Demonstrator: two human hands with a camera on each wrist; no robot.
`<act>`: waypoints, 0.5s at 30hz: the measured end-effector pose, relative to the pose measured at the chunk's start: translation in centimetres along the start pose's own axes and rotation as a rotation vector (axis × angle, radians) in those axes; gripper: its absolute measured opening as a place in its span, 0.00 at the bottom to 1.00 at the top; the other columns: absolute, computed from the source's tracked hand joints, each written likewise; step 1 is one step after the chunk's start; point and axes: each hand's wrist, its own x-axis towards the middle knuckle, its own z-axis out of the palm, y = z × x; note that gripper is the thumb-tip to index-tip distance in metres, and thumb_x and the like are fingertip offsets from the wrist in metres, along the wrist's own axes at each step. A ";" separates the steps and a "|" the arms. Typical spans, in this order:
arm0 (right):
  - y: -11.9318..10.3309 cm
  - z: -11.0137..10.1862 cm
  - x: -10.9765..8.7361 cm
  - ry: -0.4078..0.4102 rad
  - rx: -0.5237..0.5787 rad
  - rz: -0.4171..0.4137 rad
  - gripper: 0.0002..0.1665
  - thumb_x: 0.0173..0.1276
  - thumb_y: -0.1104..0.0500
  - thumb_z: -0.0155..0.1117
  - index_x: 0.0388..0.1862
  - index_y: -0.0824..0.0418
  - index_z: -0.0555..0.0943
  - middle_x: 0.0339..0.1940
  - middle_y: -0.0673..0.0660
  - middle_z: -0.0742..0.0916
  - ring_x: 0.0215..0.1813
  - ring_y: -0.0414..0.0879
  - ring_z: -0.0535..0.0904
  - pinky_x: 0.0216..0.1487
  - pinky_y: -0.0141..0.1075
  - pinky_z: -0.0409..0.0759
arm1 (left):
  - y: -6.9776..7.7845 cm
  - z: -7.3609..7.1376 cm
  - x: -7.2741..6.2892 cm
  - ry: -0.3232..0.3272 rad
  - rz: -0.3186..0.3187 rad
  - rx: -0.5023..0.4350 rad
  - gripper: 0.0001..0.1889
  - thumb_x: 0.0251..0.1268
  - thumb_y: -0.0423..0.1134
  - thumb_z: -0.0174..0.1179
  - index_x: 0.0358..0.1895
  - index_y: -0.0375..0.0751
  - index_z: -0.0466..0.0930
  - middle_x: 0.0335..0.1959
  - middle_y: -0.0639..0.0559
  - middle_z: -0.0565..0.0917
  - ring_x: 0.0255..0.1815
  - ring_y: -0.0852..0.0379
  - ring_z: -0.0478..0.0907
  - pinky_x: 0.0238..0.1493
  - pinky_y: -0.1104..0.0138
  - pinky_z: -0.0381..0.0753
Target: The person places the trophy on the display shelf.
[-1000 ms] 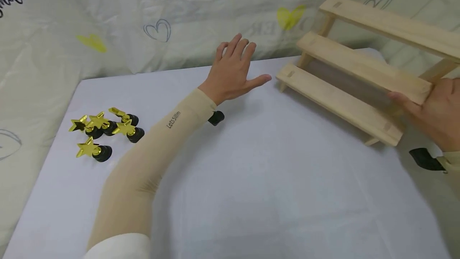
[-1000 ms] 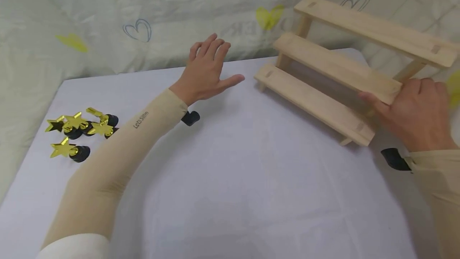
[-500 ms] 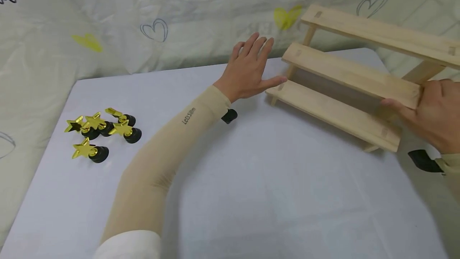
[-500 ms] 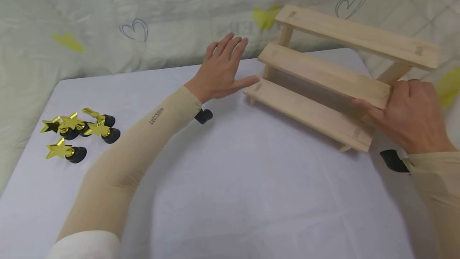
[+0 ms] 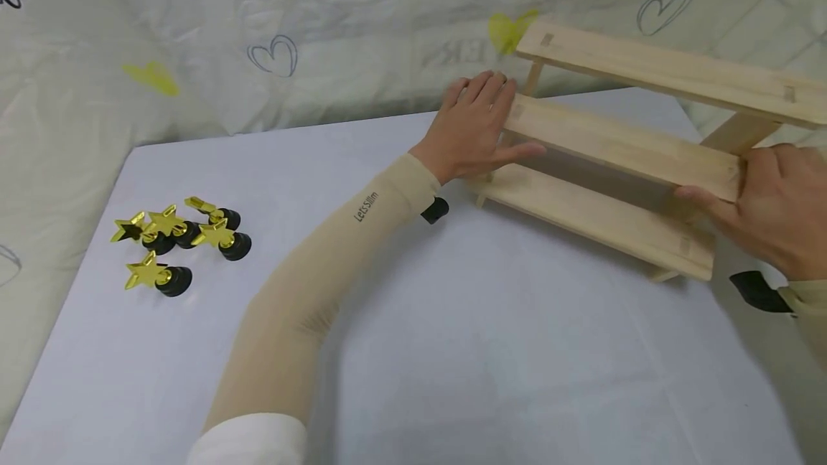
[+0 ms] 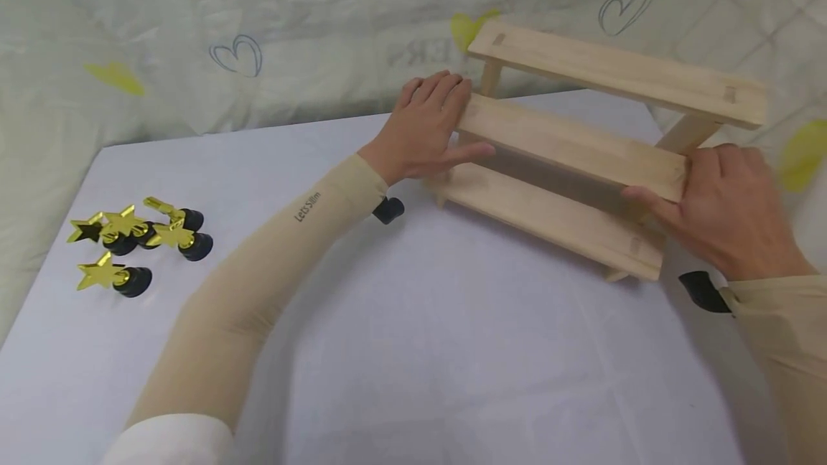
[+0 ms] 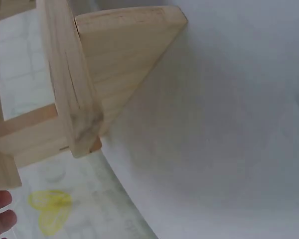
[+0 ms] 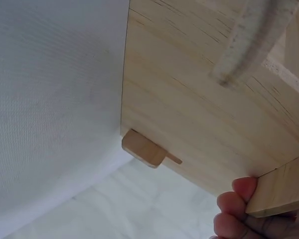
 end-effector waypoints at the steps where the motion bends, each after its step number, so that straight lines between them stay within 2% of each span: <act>1: -0.1 0.0 0.0 -0.006 0.005 0.000 0.69 0.67 0.13 0.29 0.28 0.84 0.70 0.25 0.83 0.76 0.25 0.79 0.70 0.26 0.65 0.65 | 0.2 0.1 0.1 0.013 0.008 0.011 0.56 0.64 0.85 0.33 0.84 0.47 0.48 0.84 0.53 0.56 0.87 0.53 0.50 0.88 0.56 0.47; 5: -0.5 -0.1 0.2 -0.019 0.026 0.004 0.71 0.66 0.12 0.28 0.28 0.84 0.71 0.23 0.82 0.75 0.24 0.78 0.69 0.25 0.64 0.64 | 0.6 0.9 0.3 0.099 0.033 0.066 0.56 0.63 0.86 0.37 0.80 0.43 0.57 0.78 0.52 0.67 0.81 0.52 0.61 0.85 0.60 0.55; 10: -0.6 -0.3 0.9 -0.037 0.041 -0.054 0.68 0.68 0.13 0.28 0.21 0.80 0.68 0.15 0.76 0.71 0.19 0.73 0.67 0.21 0.58 0.62 | 0.7 1.6 0.1 0.201 0.052 0.105 0.52 0.63 0.84 0.41 0.72 0.42 0.68 0.68 0.51 0.76 0.75 0.51 0.68 0.79 0.61 0.62; 13: -0.5 -0.2 1.2 -0.068 0.065 -0.094 0.65 0.68 0.13 0.28 0.18 0.77 0.66 0.11 0.72 0.69 0.15 0.68 0.65 0.17 0.54 0.59 | 0.5 1.8 0.1 0.209 0.053 0.120 0.51 0.63 0.84 0.42 0.69 0.42 0.71 0.65 0.51 0.78 0.72 0.50 0.70 0.78 0.61 0.63; 15: -0.6 0.1 1.5 -0.069 0.092 -0.119 0.62 0.69 0.14 0.29 0.16 0.74 0.64 0.10 0.70 0.67 0.13 0.65 0.62 0.16 0.51 0.56 | 0.2 1.9 0.1 0.206 0.053 0.136 0.52 0.62 0.85 0.41 0.70 0.42 0.70 0.64 0.51 0.78 0.70 0.50 0.72 0.78 0.61 0.64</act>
